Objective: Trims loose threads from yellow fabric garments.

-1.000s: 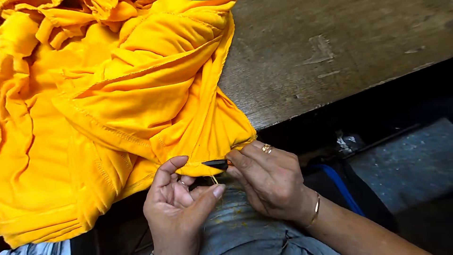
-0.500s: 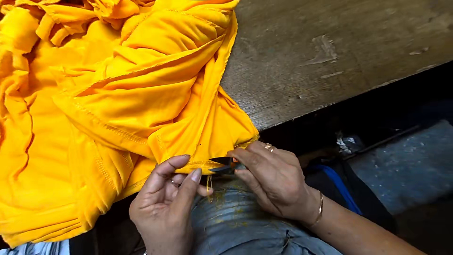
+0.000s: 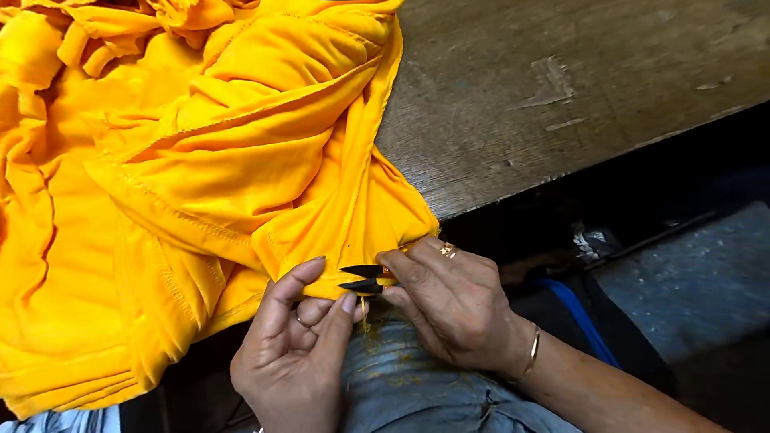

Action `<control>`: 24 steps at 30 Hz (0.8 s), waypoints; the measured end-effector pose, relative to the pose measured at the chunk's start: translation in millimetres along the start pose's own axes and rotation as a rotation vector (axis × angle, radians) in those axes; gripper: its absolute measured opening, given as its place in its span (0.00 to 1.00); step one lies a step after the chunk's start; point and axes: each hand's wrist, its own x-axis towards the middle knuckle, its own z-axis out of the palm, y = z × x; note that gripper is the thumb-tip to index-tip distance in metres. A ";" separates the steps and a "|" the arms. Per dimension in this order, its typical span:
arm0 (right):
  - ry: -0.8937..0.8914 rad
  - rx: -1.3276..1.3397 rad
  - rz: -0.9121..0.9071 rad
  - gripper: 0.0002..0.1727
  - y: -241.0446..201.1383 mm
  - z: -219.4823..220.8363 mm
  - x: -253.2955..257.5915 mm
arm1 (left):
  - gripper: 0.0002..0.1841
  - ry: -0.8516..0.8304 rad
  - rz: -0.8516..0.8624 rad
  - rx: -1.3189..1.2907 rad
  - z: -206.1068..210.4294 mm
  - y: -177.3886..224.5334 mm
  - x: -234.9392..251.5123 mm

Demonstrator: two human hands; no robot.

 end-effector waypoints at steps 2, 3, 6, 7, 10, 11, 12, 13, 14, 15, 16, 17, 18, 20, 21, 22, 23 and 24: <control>0.001 -0.009 0.000 0.19 -1.1 0.7 -0.2 | 0.27 -0.002 0.037 0.064 0.9 -1.4 -1.0; -0.002 -0.012 0.002 0.18 -1.5 0.8 -0.8 | 0.27 -0.004 0.046 0.076 1.1 -1.7 -1.2; -0.003 -0.017 0.011 0.18 -2.2 1.0 -1.7 | 0.28 -0.012 0.025 0.024 1.4 -0.9 -0.8; 0.003 -0.016 0.014 0.18 -2.2 1.1 -1.4 | 0.29 -0.013 -0.001 -0.016 1.3 -0.6 -0.6; 0.025 -0.011 0.015 0.16 -1.6 2.3 -0.6 | 0.30 -0.015 -0.092 -0.118 0.2 -0.3 -0.7; 0.027 -0.011 0.012 0.16 -1.2 2.6 -0.2 | 0.29 -0.013 -0.111 -0.140 -0.3 -1.0 -0.9; 0.025 -0.009 0.011 0.16 -0.8 3.0 -0.2 | 0.29 -0.008 -0.131 -0.156 -0.5 -1.4 -1.2; 0.024 -0.001 0.011 0.16 -0.6 3.5 -0.5 | 0.29 -0.004 -0.156 -0.175 -0.8 -1.3 -1.6; 0.023 0.007 0.013 0.16 -0.3 4.3 -0.6 | 0.29 -0.002 -0.176 -0.189 -0.8 -1.2 -1.9; 0.022 0.014 0.015 0.16 0.2 5.0 -0.6 | 0.29 0.000 -0.191 -0.198 -0.7 -1.1 -2.2; 0.021 0.032 0.019 0.16 0.8 5.3 -0.6 | 0.29 0.004 -0.201 -0.207 -0.5 -1.1 -2.3; 0.020 0.065 0.029 0.17 1.4 5.0 -0.9 | 0.30 0.007 -0.209 -0.220 -0.7 -0.9 -2.3; 0.020 0.101 0.045 0.17 2.5 4.5 -1.4 | 0.30 0.006 -0.219 -0.237 -1.0 -0.4 -2.0; 0.028 0.214 0.092 0.18 5.5 1.8 -3.2 | 0.29 -0.003 -0.237 -0.267 -2.3 0.7 -0.7; 0.031 0.296 0.118 0.19 6.9 -0.2 -4.6 | 0.28 -0.022 -0.242 -0.276 -3.8 1.1 0.0; 0.037 0.376 0.137 0.19 8.1 -2.0 -5.7 | 0.27 -0.051 -0.241 -0.280 -5.6 1.6 0.4; 0.040 0.428 0.144 0.19 8.6 -3.0 -6.8 | 0.27 -0.072 -0.237 -0.283 -6.9 2.0 0.6; 0.037 0.443 0.143 0.22 8.3 -2.8 -7.2 | 0.27 -0.087 -0.231 -0.280 -7.6 2.6 0.5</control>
